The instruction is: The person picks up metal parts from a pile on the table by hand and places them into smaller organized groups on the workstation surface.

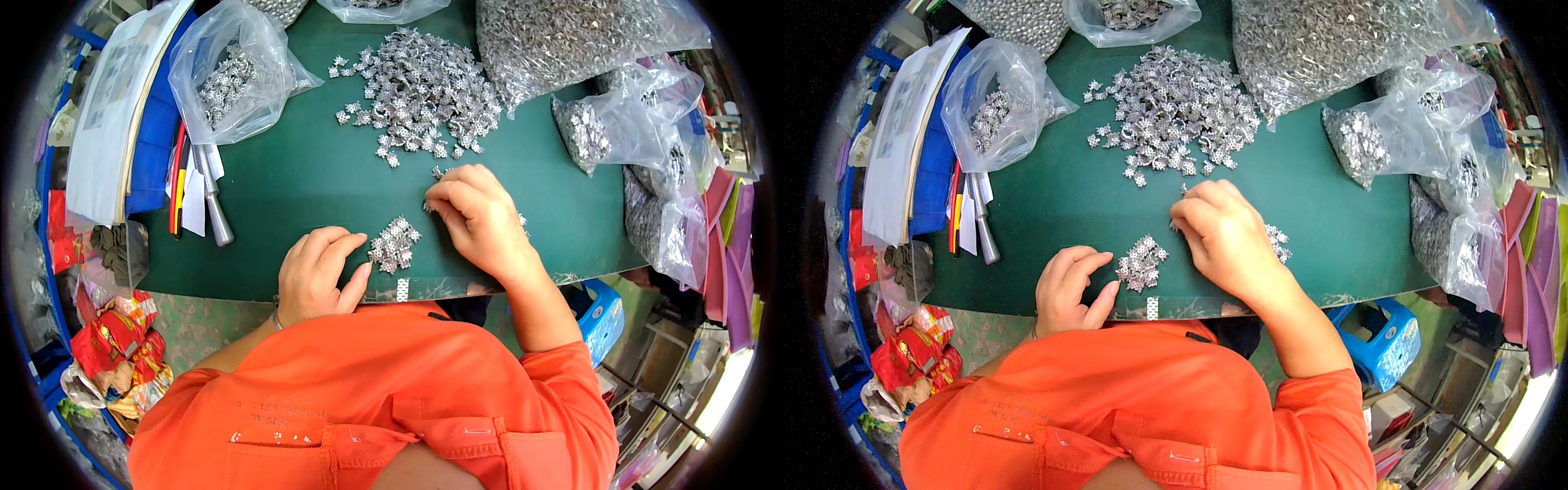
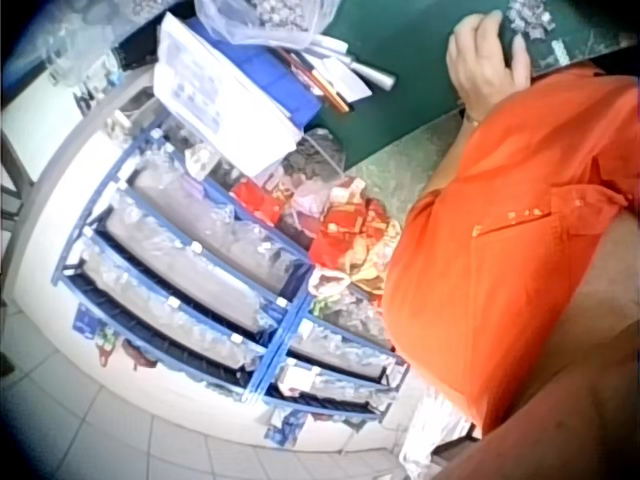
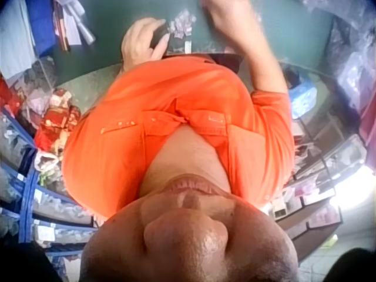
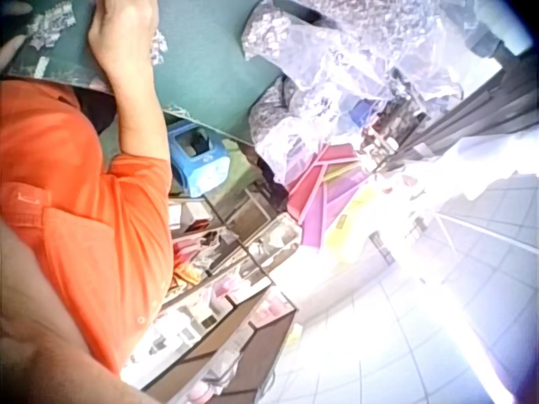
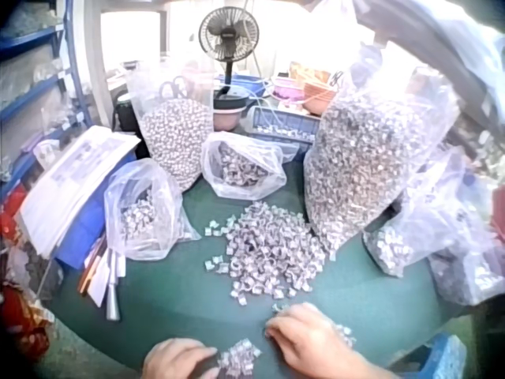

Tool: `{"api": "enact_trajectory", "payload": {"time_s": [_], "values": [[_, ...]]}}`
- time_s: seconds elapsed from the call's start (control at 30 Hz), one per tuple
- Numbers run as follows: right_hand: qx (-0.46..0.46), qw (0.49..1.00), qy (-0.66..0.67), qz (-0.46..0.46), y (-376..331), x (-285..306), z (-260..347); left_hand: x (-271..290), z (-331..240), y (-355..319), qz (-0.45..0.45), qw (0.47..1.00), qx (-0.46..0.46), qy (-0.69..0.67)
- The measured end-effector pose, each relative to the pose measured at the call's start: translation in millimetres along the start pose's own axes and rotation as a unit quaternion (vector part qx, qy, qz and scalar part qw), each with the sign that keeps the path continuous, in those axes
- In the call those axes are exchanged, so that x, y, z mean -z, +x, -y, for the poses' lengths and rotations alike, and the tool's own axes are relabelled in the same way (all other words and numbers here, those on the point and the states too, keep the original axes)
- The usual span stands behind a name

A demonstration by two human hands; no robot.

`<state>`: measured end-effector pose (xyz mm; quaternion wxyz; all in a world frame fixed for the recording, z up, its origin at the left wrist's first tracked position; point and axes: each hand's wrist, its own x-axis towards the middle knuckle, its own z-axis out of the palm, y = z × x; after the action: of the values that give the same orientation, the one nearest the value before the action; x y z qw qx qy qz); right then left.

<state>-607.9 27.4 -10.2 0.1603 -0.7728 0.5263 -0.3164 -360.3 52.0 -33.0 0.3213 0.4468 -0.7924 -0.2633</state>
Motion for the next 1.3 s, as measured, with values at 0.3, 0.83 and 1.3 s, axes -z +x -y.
{"api": "enact_trajectory", "payload": {"time_s": [0.3,0.83,1.3], "values": [[-0.006,0.995,-0.096,0.015,-8.9,8.3,-8.9,0.4,2.7,0.4,0.006,1.000,-0.017,0.000],[-0.030,0.996,-0.074,0.044,-17.2,18.5,-12.1,-0.9,3.6,-2.3,-0.001,1.000,-0.019,0.017],[-0.044,0.998,-0.040,0.015,-3.0,29.8,-23.1,-0.3,2.4,-2.7,0.003,1.000,-0.019,0.015]]}}
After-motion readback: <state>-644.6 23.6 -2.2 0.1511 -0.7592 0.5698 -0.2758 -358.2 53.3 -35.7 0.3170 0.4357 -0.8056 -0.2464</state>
